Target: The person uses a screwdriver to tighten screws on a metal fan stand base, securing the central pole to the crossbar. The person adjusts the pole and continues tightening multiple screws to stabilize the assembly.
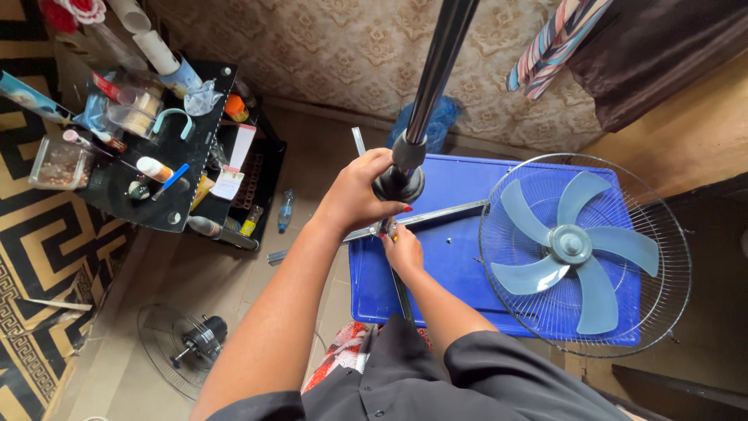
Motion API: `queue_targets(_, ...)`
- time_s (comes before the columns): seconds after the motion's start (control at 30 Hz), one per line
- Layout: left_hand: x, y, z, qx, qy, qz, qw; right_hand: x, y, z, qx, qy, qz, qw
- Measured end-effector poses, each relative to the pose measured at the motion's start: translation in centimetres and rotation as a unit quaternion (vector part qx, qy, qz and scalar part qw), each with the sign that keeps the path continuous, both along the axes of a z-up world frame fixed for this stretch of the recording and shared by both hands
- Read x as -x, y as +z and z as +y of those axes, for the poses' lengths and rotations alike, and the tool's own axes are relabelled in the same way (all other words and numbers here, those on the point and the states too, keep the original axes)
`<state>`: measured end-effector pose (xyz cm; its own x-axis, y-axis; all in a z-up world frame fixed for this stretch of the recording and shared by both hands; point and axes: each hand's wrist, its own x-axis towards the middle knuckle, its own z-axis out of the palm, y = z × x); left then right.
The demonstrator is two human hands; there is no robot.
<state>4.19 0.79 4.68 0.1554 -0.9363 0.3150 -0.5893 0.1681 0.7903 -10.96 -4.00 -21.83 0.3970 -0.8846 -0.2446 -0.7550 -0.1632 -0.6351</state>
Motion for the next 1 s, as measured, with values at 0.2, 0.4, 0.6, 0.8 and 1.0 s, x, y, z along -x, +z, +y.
queue_targets(0.2, 0.0, 0.0, -0.1, 0.015, -0.005, -0.009, 1.000, 1.4, -3.5, -0.6, 0.004, 0.037, -0.070, 0.997)
queue_targets(0.4, -0.1, 0.0, -0.1, 0.016, -0.012, -0.025, 0.999, 9.1, -10.9, -4.0, 0.045, -0.236, -0.019, 0.971)
queue_targets(0.6, 0.6, 0.4, -0.1, 0.011, -0.001, -0.010, 1.000, 12.4, -11.8, -4.5, 0.017, -0.291, 0.014, 0.957)
queue_targets(0.8, 0.9, 0.9, -0.3, 0.009, 0.008, -0.020, 1.000, 12.5, -12.4, -4.2, 0.019, -0.282, 0.015, 0.959)
queue_targets(1.0, 1.4, 0.7, -0.2, 0.003, 0.021, -0.008, 1.000, 12.8, -12.7, -4.5, 0.013, -0.255, 0.018, 0.967)
